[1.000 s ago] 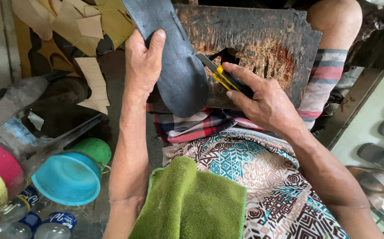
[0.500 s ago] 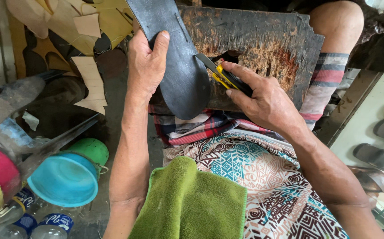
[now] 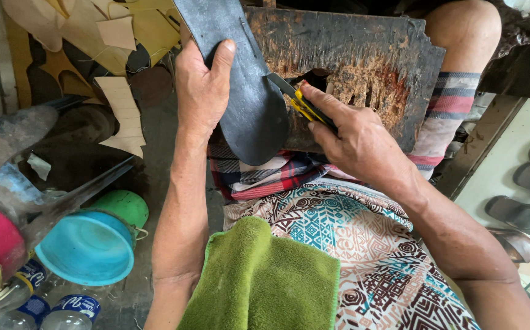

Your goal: The person uses a utility knife to trim the edges of a black shoe insole placed on a worn wooden board. They repeatedly cut along the perimeter, rotate the insole, and continue trimming until the edges are shaped.

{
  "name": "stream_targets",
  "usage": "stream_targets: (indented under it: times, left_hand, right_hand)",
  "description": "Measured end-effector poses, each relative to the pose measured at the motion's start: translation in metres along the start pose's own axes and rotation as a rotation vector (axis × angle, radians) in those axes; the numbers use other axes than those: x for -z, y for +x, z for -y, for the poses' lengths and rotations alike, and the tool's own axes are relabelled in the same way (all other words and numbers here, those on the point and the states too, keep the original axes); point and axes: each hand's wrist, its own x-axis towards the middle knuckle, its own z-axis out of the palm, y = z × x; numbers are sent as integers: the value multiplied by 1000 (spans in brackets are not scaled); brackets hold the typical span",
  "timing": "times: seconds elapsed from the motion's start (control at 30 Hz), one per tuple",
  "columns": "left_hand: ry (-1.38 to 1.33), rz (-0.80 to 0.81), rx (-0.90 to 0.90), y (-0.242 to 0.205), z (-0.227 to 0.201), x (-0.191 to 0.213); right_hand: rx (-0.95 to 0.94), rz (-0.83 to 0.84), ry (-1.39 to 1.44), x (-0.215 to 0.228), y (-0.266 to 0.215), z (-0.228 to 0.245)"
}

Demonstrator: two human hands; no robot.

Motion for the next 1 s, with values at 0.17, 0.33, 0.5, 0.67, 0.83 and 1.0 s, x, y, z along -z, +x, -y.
stream_targets:
  times: [0.17, 0.33, 0.5, 0.67, 0.83, 1.0]
  left_hand:
    - [8, -25, -15, -2, 5, -4]
    - [7, -48, -15, -3, 6, -6]
    - [17, -67, -69, -4, 7, -7]
    - [33, -75, -37, -4, 10, -8]
    - [41, -82, -32, -5, 13, -9]
    - [14, -81, -67, -4, 12, -10]
  right_hand:
    - [118, -15, -147, -4, 1, -14]
    - [97, 21, -131, 3, 5, -10]
    - [126, 29, -244, 2, 3, -16]
    - [126, 38, -207, 5, 1, -15]
    - [129, 44, -279, 1, -1, -21]
    - [146, 37, -248, 1, -1, -20]
